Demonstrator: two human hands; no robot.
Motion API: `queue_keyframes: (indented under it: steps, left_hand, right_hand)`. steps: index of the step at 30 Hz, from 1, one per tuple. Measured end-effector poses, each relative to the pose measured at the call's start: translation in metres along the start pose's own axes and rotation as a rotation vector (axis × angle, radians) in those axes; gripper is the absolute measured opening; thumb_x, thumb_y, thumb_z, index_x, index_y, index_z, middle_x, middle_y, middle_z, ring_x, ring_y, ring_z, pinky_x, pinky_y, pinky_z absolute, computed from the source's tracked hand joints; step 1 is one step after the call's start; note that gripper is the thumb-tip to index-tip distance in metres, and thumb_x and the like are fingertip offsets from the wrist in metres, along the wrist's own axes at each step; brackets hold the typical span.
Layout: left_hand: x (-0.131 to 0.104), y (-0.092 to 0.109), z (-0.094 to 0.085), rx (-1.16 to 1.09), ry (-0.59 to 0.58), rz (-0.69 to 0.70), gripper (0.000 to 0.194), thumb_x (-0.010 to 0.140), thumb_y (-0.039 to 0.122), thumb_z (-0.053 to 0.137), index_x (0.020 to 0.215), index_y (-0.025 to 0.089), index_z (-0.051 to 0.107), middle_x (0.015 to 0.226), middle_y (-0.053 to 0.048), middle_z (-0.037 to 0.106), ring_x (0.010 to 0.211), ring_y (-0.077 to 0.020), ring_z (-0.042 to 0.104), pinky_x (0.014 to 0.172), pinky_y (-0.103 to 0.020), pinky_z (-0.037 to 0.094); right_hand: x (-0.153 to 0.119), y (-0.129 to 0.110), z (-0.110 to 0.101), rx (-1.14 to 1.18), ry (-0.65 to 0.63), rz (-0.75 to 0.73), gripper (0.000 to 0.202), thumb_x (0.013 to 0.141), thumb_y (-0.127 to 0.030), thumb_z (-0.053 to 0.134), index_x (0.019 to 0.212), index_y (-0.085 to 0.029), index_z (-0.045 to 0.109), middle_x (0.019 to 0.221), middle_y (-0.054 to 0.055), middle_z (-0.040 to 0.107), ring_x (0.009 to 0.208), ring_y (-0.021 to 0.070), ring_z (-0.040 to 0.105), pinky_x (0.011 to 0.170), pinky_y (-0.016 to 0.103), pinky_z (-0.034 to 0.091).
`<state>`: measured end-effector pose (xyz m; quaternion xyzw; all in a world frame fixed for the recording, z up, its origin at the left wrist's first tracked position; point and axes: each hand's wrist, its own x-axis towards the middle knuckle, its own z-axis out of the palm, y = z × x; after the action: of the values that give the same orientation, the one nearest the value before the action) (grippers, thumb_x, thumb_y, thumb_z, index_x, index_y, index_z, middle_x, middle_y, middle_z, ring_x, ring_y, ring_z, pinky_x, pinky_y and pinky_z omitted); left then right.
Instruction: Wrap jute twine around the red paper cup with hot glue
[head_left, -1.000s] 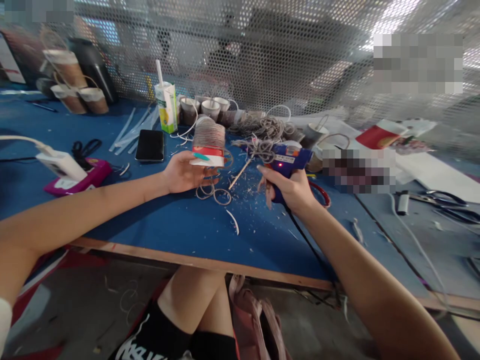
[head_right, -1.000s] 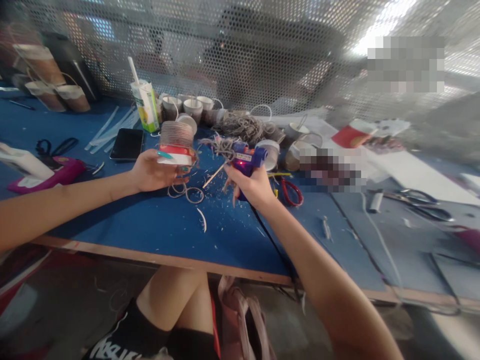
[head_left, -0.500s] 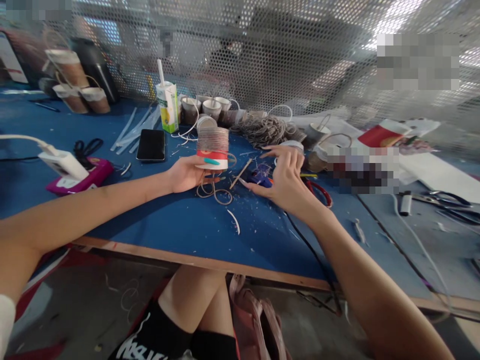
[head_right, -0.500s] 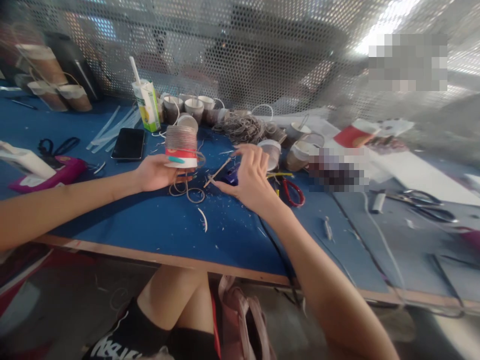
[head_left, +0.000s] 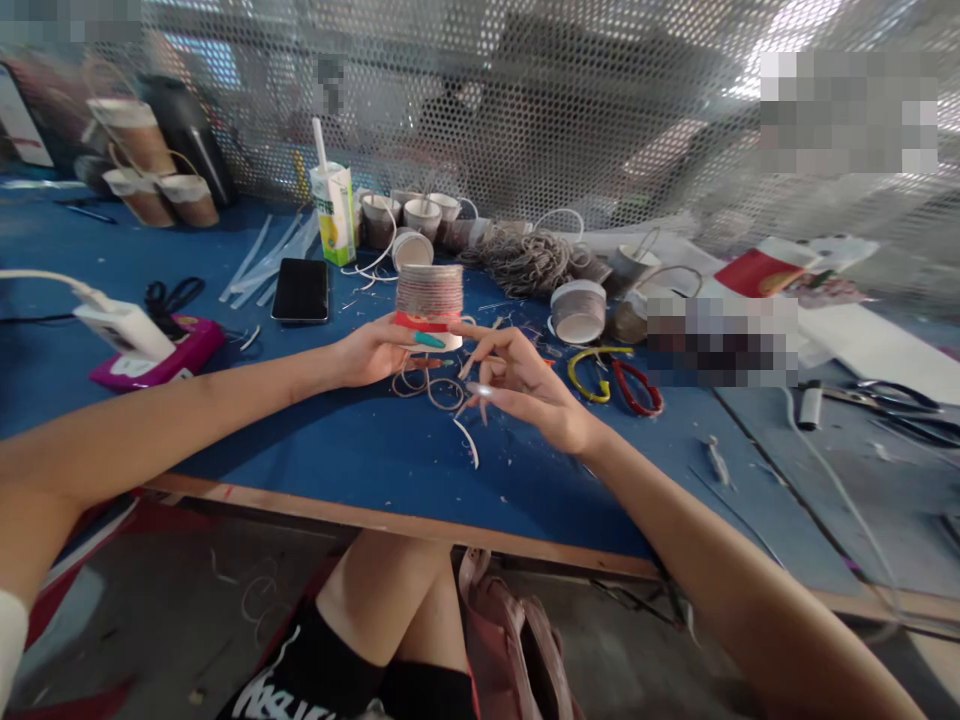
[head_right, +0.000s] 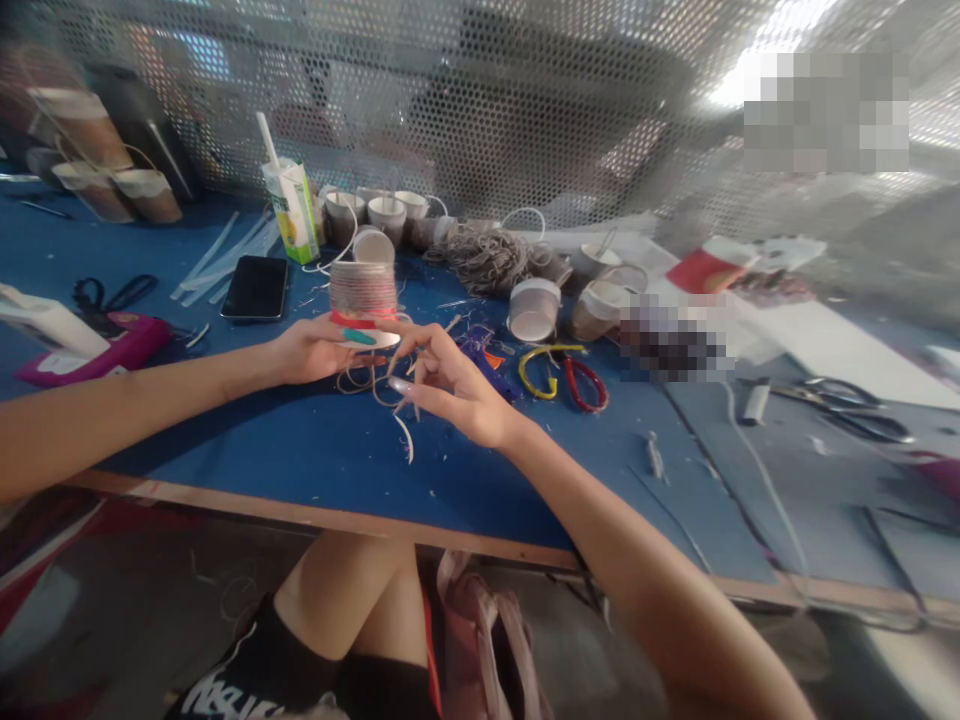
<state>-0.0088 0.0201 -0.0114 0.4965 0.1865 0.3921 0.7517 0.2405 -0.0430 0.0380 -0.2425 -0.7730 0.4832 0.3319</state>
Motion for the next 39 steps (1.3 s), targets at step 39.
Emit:
queue_keyframes:
  steps: [39]
  left_hand:
    - [-0.003,0.001,-0.003,0.010,-0.072,-0.034,0.051,0.068,0.024,0.088,0.118,0.020,0.077,0.119,-0.012,0.081,0.115,-0.0312,0.074,0.108,-0.052,0.053]
  right_hand:
    - [0.003,-0.012,0.004,0.362,0.270,0.141,0.023,0.089,-0.043,0.060,0.091,-0.024,0.048,0.136,0.008,0.072,0.040,0.0033,0.044,0.039,0.027,0.053]
